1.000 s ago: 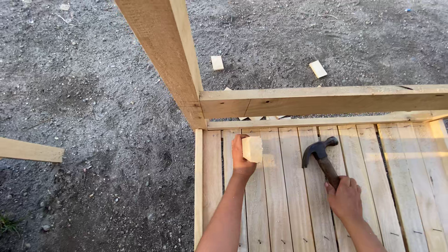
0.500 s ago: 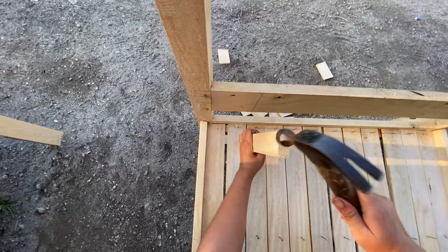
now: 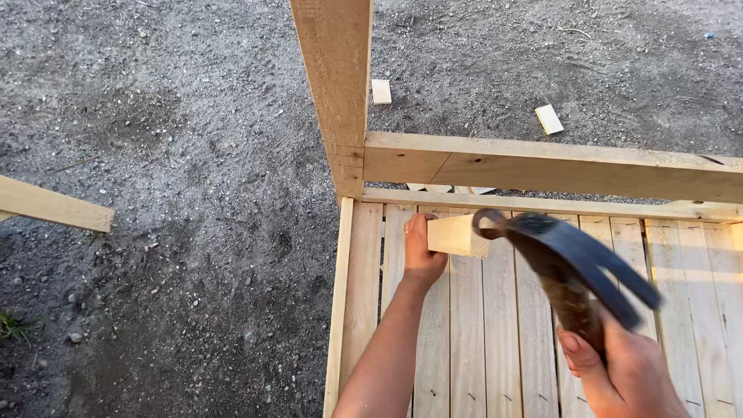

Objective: The person kneels on gravel beside a slatted wooden frame structure and uses a claw hammer to pull nails out of the wooden slats, holding a small wood block for leverage. They work along different slats, extracting nails and collecting the removed pieces of wood.

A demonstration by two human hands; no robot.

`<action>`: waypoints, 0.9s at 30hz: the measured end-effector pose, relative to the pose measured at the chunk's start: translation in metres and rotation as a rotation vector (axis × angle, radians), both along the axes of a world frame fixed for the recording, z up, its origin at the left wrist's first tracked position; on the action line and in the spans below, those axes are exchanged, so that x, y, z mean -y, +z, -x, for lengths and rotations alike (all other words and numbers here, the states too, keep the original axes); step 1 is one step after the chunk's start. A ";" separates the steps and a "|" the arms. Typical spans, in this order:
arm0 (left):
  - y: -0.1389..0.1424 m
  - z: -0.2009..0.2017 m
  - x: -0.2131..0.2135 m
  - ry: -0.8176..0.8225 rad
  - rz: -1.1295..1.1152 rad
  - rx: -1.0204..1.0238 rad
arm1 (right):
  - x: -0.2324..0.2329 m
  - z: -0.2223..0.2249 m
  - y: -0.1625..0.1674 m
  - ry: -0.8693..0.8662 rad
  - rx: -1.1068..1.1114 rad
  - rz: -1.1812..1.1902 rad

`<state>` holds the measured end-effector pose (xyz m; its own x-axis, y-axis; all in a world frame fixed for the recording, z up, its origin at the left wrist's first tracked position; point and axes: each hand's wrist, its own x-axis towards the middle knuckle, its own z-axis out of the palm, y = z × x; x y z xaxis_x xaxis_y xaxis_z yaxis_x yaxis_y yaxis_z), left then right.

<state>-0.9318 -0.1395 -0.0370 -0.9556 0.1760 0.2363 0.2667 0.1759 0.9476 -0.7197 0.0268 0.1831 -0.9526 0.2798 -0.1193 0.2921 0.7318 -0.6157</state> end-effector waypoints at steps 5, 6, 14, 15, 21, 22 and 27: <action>-0.005 -0.001 -0.001 0.022 -0.008 -0.011 | 0.003 0.008 -0.002 -0.109 0.135 0.042; -0.006 -0.002 -0.002 0.013 -0.007 0.005 | 0.003 0.008 -0.002 -0.130 0.100 0.059; -0.010 0.001 0.000 0.021 -0.005 0.005 | 0.001 0.007 -0.019 -0.069 0.100 0.066; -0.010 0.002 0.000 0.026 0.010 0.008 | 0.002 0.007 -0.023 -0.086 0.041 0.135; -0.007 -0.011 0.012 0.137 0.075 -0.029 | 0.028 0.006 -0.072 -0.231 -0.162 0.420; -0.005 -0.020 0.020 0.159 0.095 -0.056 | 0.030 0.005 -0.082 -0.242 -0.128 0.402; 0.011 -0.055 0.066 0.152 0.228 -0.016 | 0.027 0.005 -0.125 -0.295 0.110 0.439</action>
